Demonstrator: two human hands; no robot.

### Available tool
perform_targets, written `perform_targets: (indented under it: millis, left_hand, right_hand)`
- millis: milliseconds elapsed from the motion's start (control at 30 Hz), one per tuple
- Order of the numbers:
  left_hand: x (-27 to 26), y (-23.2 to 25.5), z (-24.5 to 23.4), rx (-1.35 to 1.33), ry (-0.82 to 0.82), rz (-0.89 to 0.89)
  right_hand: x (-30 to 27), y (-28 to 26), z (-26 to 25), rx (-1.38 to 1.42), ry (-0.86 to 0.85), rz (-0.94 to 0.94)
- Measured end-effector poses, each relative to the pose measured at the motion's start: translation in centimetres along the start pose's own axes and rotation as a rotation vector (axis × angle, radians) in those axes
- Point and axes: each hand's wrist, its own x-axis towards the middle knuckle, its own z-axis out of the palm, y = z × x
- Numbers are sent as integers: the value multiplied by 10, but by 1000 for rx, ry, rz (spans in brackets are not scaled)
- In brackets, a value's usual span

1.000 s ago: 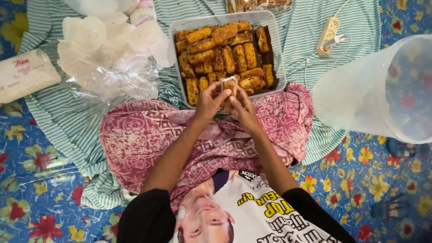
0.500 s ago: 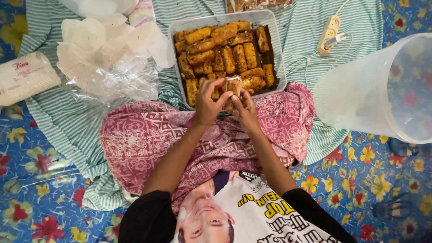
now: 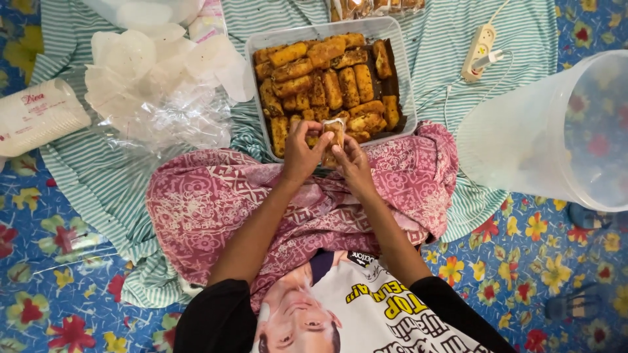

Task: Manually packaging individual pieces of fried food into small plastic bags from a tray.

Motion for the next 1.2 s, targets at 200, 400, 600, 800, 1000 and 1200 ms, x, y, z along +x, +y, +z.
perform_targets:
  millis: [200, 400, 600, 800, 1000, 1200]
  left_hand:
    - [2, 10, -3, -92, -43, -170]
    - [3, 13, -5, -121, -46, -221]
    - [6, 8, -3, -23, -177, -351]
    - [10, 6, 3, -185, -139, -421]
    - [22, 21, 8, -396, -32, -526]
    - [64, 42, 6, -605, 10, -554]
  right_hand:
    - [2, -7, -2, -69, -13, 43]
    - [7, -5, -1, -1, 18, 124]
    - [8, -35, 4, -49, 31, 206]
    - [10, -50, -4, -130, -15, 192]
    - [46, -19, -34, -294, -143, 94]
    - [65, -36, -53, -91, -212, 101]
